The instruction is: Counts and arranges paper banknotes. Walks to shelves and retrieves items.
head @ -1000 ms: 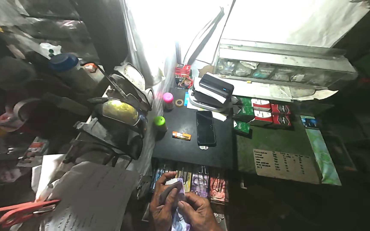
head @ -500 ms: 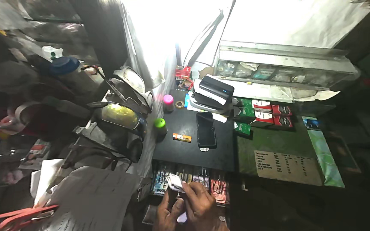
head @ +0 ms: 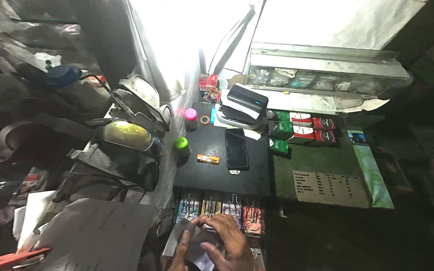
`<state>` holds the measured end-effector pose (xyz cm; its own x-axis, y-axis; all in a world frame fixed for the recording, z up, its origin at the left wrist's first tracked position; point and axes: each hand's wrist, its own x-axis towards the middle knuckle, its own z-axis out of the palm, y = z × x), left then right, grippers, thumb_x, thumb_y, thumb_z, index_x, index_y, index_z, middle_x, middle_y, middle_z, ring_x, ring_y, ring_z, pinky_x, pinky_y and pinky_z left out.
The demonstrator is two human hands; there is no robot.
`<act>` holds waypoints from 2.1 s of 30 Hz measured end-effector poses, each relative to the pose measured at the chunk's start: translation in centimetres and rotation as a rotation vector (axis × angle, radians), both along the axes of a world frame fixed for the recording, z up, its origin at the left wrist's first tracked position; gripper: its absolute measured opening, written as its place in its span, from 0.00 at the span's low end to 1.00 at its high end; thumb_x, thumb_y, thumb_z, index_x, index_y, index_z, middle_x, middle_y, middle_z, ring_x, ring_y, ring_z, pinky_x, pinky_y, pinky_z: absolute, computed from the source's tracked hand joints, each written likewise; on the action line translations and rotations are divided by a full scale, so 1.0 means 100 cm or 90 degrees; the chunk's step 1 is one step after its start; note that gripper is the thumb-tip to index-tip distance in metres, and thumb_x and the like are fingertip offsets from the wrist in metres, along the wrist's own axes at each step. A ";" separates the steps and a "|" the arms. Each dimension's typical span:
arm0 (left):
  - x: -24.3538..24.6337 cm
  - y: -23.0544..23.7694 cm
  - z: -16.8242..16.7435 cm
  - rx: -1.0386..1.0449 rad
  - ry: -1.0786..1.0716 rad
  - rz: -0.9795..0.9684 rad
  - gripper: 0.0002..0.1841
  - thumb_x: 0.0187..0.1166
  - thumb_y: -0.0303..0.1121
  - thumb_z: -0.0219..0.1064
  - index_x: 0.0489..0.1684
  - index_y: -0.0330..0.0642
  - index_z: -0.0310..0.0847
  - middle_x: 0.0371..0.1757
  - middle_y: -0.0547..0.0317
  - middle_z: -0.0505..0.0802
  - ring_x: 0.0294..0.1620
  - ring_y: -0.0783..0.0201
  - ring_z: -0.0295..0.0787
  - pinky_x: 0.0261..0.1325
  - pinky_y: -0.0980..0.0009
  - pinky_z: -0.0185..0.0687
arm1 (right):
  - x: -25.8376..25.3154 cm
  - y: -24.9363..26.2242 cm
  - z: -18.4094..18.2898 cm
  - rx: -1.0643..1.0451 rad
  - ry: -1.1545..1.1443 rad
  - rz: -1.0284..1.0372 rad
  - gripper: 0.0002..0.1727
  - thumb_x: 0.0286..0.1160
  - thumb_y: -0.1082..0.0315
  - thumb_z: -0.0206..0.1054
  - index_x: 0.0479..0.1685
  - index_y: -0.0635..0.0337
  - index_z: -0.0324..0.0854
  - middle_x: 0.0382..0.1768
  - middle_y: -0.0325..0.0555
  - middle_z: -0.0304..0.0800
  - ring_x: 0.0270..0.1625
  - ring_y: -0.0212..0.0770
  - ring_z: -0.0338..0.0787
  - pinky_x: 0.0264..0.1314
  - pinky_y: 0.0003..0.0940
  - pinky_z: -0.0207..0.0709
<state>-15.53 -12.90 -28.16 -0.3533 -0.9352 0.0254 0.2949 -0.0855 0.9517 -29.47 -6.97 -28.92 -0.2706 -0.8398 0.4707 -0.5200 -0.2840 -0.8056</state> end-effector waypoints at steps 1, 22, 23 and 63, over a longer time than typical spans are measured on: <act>0.004 -0.002 0.000 -0.024 -0.008 -0.033 0.22 0.90 0.44 0.54 0.66 0.38 0.84 0.67 0.50 0.92 0.72 0.56 0.86 0.78 0.61 0.78 | -0.001 -0.002 -0.003 0.007 -0.024 0.013 0.25 0.80 0.53 0.69 0.64 0.66 0.84 0.60 0.52 0.92 0.68 0.44 0.89 0.76 0.41 0.80; 0.029 -0.009 0.018 -0.111 0.000 -0.185 0.18 0.92 0.41 0.52 0.66 0.51 0.88 0.78 0.52 0.85 0.83 0.53 0.75 0.86 0.58 0.68 | 0.005 -0.009 -0.021 0.008 -0.163 0.225 0.21 0.71 0.53 0.77 0.44 0.66 0.91 0.63 0.57 0.91 0.78 0.54 0.80 0.86 0.52 0.66; 0.029 -0.008 0.019 -0.113 0.000 -0.193 0.19 0.92 0.42 0.52 0.65 0.50 0.88 0.77 0.51 0.85 0.83 0.52 0.75 0.86 0.57 0.68 | 0.007 -0.008 -0.021 0.001 -0.176 0.229 0.18 0.72 0.56 0.76 0.39 0.67 0.90 0.56 0.56 0.93 0.73 0.51 0.85 0.86 0.49 0.67; 0.091 0.018 -0.008 0.059 0.040 -0.118 0.20 0.91 0.45 0.54 0.63 0.42 0.85 0.44 0.47 0.97 0.46 0.52 0.97 0.56 0.56 0.94 | -0.086 -0.024 -0.051 0.594 0.450 0.150 0.23 0.88 0.60 0.56 0.72 0.66 0.81 0.70 0.65 0.84 0.75 0.64 0.81 0.79 0.54 0.70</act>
<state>-6.44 -11.10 -28.95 -0.5193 -0.8540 -0.0307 0.3241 -0.2301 0.9176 -38.05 -9.33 -33.97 0.0099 -0.9312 -0.3644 -0.9448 0.1106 -0.3084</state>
